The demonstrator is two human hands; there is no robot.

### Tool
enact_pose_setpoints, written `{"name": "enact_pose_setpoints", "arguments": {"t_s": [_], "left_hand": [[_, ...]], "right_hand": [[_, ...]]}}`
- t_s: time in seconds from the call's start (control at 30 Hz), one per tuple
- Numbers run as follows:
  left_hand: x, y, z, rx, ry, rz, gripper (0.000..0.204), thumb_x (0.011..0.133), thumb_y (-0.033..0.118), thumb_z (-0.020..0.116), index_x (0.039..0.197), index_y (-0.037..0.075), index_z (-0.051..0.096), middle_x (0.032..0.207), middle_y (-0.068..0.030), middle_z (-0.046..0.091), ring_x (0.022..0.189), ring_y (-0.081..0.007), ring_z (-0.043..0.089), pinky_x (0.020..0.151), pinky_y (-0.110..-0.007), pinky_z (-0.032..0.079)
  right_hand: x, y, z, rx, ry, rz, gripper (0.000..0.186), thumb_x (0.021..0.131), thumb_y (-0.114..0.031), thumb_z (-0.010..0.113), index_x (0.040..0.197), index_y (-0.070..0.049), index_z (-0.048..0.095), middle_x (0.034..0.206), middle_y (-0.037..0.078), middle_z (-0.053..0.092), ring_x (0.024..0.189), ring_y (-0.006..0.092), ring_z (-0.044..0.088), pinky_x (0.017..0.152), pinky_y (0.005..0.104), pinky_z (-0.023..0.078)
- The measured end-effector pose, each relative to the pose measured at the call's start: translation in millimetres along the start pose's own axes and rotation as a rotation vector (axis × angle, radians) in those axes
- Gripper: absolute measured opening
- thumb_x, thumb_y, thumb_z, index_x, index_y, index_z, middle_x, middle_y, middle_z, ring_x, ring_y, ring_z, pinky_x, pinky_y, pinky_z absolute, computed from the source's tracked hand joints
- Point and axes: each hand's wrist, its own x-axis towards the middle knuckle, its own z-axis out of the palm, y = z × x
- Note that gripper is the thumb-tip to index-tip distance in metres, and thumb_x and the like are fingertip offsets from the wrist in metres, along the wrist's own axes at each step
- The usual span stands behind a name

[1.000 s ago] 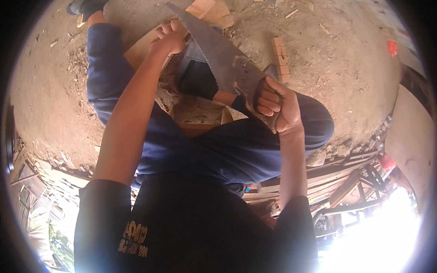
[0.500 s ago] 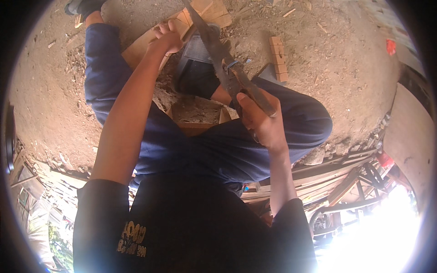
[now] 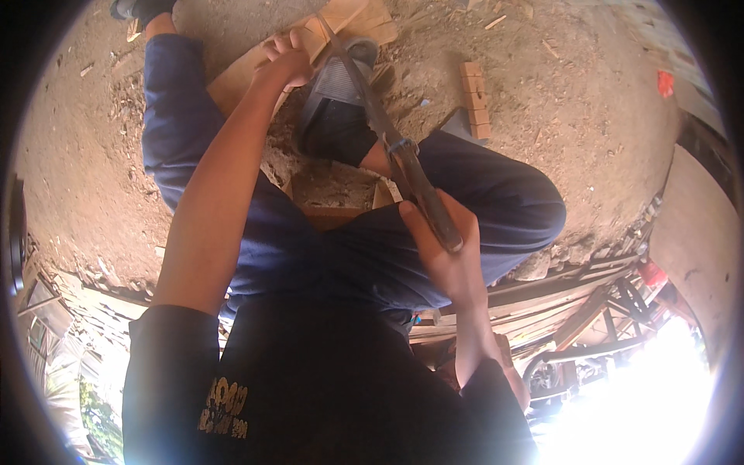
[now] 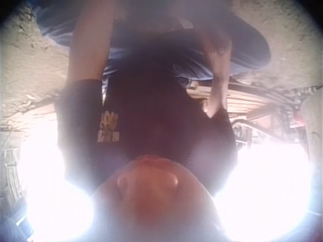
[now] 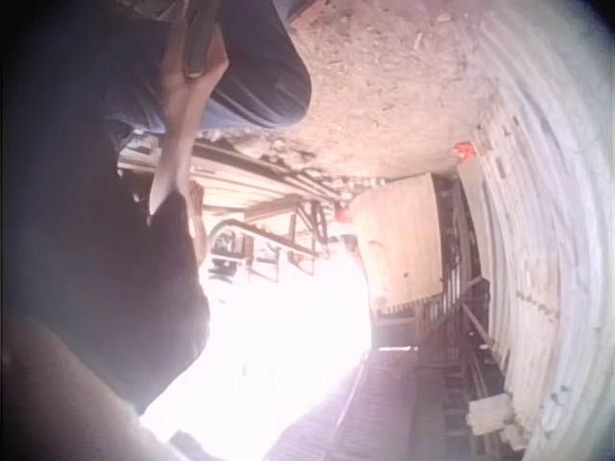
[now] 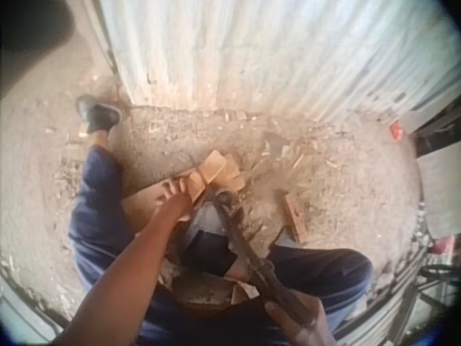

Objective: The person sits on the ground and uses a hand saw to cut a small wooden block into smaller pieces. They hold the wood with one hand and saw with the other, periodically adjusting the wood's position.

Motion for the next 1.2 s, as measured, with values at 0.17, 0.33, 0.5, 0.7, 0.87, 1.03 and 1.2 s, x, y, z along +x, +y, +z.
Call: {"name": "enact_pose_setpoints", "arguments": {"t_s": [0.17,0.33,0.5,0.7,0.87,1.03,1.2], "left_hand": [[-0.6,3.9,2.5,-0.039,0.004,0.025,0.093,0.092,0.013,0.054,0.158,0.011,-0.012,0.164,-0.0235,-0.011,0.149,-0.0515,-0.003,0.110,-0.074,0.021],[18.3,-1.1,10.3,-0.133,0.073,-0.043,0.093,0.094,0.020,0.056,0.159,0.013,-0.011,0.164,-0.0230,-0.012,0.150,-0.0493,-0.004,0.111,-0.074,0.021],[23.7,3.7,14.9,-0.012,0.030,-0.039,0.091,0.096,0.026,0.055,0.158,0.013,-0.011,0.164,-0.0218,-0.011,0.150,-0.0474,-0.002,0.111,-0.074,0.021],[26.8,-2.2,22.8,0.024,0.049,-0.008,0.092,0.096,0.024,0.054,0.158,0.013,-0.014,0.165,-0.0205,-0.010,0.151,-0.0450,-0.002,0.111,-0.074,0.021],[33.3,-7.9,23.6,0.064,0.048,-0.029,0.094,0.095,0.024,0.056,0.157,0.013,-0.014,0.165,-0.0202,-0.010,0.151,-0.0441,-0.002,0.111,-0.074,0.022],[36.8,-1.5,23.5,0.057,0.063,-0.056,0.096,0.092,0.020,0.057,0.158,0.014,-0.013,0.165,-0.0194,-0.010,0.151,-0.0435,-0.003,0.111,-0.073,0.023],[35.5,-4.8,25.2,0.091,0.027,-0.005,0.097,0.093,0.020,0.057,0.157,0.015,-0.016,0.165,-0.0176,-0.012,0.152,-0.0426,-0.006,0.111,-0.073,0.022]], "right_hand": [[-18.1,-12.5,-1.4,0.032,0.036,0.043,0.013,0.092,-0.011,0.066,0.088,0.001,0.063,0.067,-0.003,0.051,0.064,0.0047,0.042,0.057,0.0241,0.035],[-11.1,-9.5,10.5,0.067,0.076,0.014,0.015,0.093,-0.010,0.067,0.085,0.001,0.061,0.064,-0.003,0.049,0.062,0.0043,0.041,0.055,0.0248,0.034],[-43.3,31.4,16.1,-0.076,0.054,-0.137,0.019,0.094,-0.008,0.066,0.078,-0.001,0.056,0.059,0.002,0.050,0.056,0.0050,0.042,0.049,0.0277,0.035],[-4.9,43.9,37.8,0.023,0.070,-0.229,0.017,0.092,-0.006,0.066,0.080,0.001,0.056,0.058,0.009,0.051,0.052,0.0081,0.045,0.048,0.0306,0.037],[-19.5,32.4,35.4,-0.010,0.016,-0.195,0.013,0.092,-0.004,0.066,0.083,0.002,0.057,0.058,0.011,0.052,0.051,0.0105,0.049,0.049,0.0320,0.040],[-14.7,35.0,47.9,0.058,0.065,-0.229,0.014,0.094,-0.006,0.065,0.083,0.001,0.059,0.059,0.001,0.050,0.057,0.0011,0.041,0.048,0.0257,0.034],[0.8,34.4,63.7,0.011,0.116,-0.324,0.009,0.092,-0.004,0.065,0.089,0.004,0.061,0.058,0.006,0.052,0.057,0.0034,0.045,0.050,0.0271,0.038]]}}
